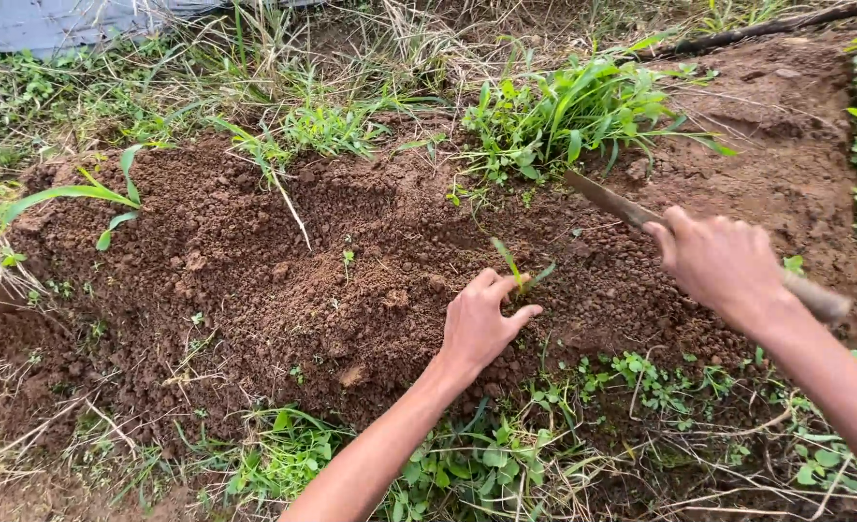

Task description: The person uses a small hand hoe to loosen the soil and remove weeds from a garden bed. They repeatedly scrape the soil surface and pull out unwanted plants by hand, clearing the area around small green seedlings.

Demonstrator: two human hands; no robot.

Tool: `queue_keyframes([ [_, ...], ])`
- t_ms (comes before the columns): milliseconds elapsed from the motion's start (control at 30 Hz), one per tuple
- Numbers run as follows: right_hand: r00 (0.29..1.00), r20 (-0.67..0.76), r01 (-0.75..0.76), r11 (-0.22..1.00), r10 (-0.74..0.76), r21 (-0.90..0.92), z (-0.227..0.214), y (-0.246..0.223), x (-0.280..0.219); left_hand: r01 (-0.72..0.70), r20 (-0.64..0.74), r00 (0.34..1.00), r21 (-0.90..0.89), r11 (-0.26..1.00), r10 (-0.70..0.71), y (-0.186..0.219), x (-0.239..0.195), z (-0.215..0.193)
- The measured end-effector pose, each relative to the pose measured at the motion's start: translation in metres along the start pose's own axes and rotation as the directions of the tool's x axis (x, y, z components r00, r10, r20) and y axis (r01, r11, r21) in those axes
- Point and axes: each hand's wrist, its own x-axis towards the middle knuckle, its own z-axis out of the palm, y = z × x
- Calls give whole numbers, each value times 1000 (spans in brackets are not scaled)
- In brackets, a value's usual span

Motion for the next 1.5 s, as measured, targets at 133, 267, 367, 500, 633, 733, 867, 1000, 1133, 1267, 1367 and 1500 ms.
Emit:
queue_keyframes([
  [133,994,108,-48,993,36,107,17,-19,-28,-59,46,997,72,996,56,-2,11,5],
  [267,995,101,8,998,-2,-62,26,-38,-51,46,169,985,14,999,-47,5,16,-9],
  [367,998,53,22,995,-16,-96,28,-41,-63,-131,113,985,26,991,127,-23,12,-1],
  [500,996,89,40,981,-24,-187,12,-52,-83,-95,70,992,-117,989,103,-29,-1,6],
  [633,988,144,-49,999,51,-22,-14,-56,-82,-145,53,986,-175,974,156,-13,-10,-7],
  [733,981,173,-90,996,88,6,11,-57,-76,-144,54,986,-194,970,157,-10,-18,-10],
  [867,978,180,-110,994,107,7,38,-86,-75,-138,14,989,-220,966,145,-10,-17,-12],
  [1000,981,171,-101,994,93,42,16,-92,-96,-112,-28,994,-274,955,108,-18,-14,-9],
  [1133,981,195,-30,999,22,37,5,-90,-108,-122,-35,992,-299,946,117,-25,-11,-4],
  [1267,992,126,-38,995,26,90,-17,-79,-91,-151,-49,988,-327,933,143,-32,-7,7],
  [1367,997,80,-20,994,11,108,-8,-81,-68,-134,-34,991,-336,932,130,-40,-4,14],
  [1500,993,120,-9,990,-8,143,13,-99,-79,-129,-17,991,-315,940,130,-40,-7,5],
])
